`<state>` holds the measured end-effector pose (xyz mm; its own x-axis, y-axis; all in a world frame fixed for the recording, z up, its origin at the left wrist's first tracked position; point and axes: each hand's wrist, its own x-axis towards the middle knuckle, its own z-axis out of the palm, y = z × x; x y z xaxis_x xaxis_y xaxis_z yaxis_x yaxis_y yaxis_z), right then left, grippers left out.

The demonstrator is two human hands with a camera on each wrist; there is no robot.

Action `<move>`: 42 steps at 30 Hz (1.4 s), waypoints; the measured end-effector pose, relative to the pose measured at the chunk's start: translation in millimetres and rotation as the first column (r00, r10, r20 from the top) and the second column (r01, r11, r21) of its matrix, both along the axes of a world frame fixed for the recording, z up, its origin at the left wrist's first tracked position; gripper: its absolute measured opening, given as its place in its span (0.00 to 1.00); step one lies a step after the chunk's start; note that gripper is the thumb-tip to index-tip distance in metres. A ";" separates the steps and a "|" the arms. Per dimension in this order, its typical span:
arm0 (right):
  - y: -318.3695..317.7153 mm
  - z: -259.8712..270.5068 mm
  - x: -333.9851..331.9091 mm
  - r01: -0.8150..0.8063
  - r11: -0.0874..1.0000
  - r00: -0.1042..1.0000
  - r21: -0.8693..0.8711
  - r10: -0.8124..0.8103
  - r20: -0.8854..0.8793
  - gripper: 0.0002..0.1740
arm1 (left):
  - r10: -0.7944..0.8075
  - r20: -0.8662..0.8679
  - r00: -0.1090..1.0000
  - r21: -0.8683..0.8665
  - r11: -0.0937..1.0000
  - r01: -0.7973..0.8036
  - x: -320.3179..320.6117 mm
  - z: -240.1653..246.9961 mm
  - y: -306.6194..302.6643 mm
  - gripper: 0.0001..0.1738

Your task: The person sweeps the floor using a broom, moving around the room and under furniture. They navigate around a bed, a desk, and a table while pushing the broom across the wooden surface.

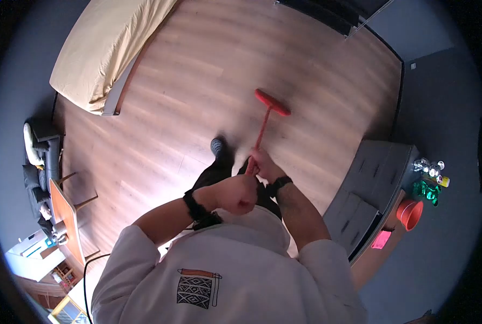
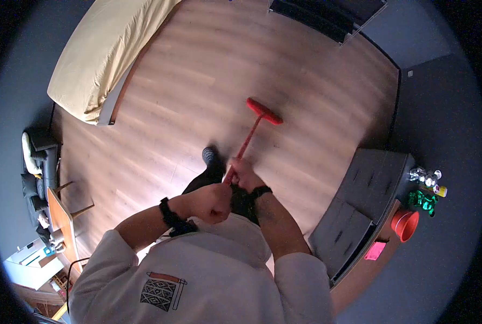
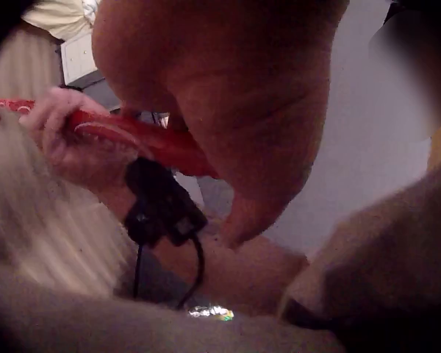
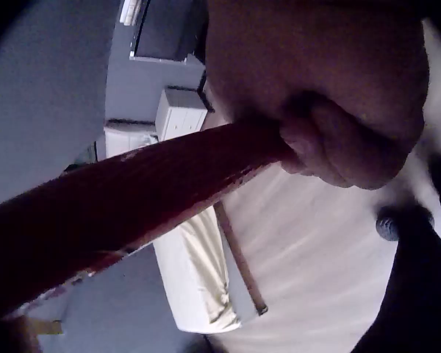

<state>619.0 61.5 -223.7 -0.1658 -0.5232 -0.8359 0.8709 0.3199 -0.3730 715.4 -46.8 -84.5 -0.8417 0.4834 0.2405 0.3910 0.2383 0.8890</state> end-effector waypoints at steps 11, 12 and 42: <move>-14.5 49.2 86.8 -0.410 0.857 0.888 -0.313 0.296 -0.352 0.14 | 0.003 0.089 0.996 -0.005 1.000 -0.002 52.9 86.9 -17.4 0.13; -22.5 84.6 79.7 -0.394 0.876 0.908 -0.277 0.324 -0.267 0.13 | 0.005 0.065 0.998 0.038 0.999 -0.008 57.3 91.8 -20.2 0.13; -203.6 3.9 117.5 -0.286 0.200 -0.156 0.937 0.955 -0.251 0.25 | 0.581 0.599 0.550 -0.050 0.713 -0.699 273.6 -116.5 -251.0 0.04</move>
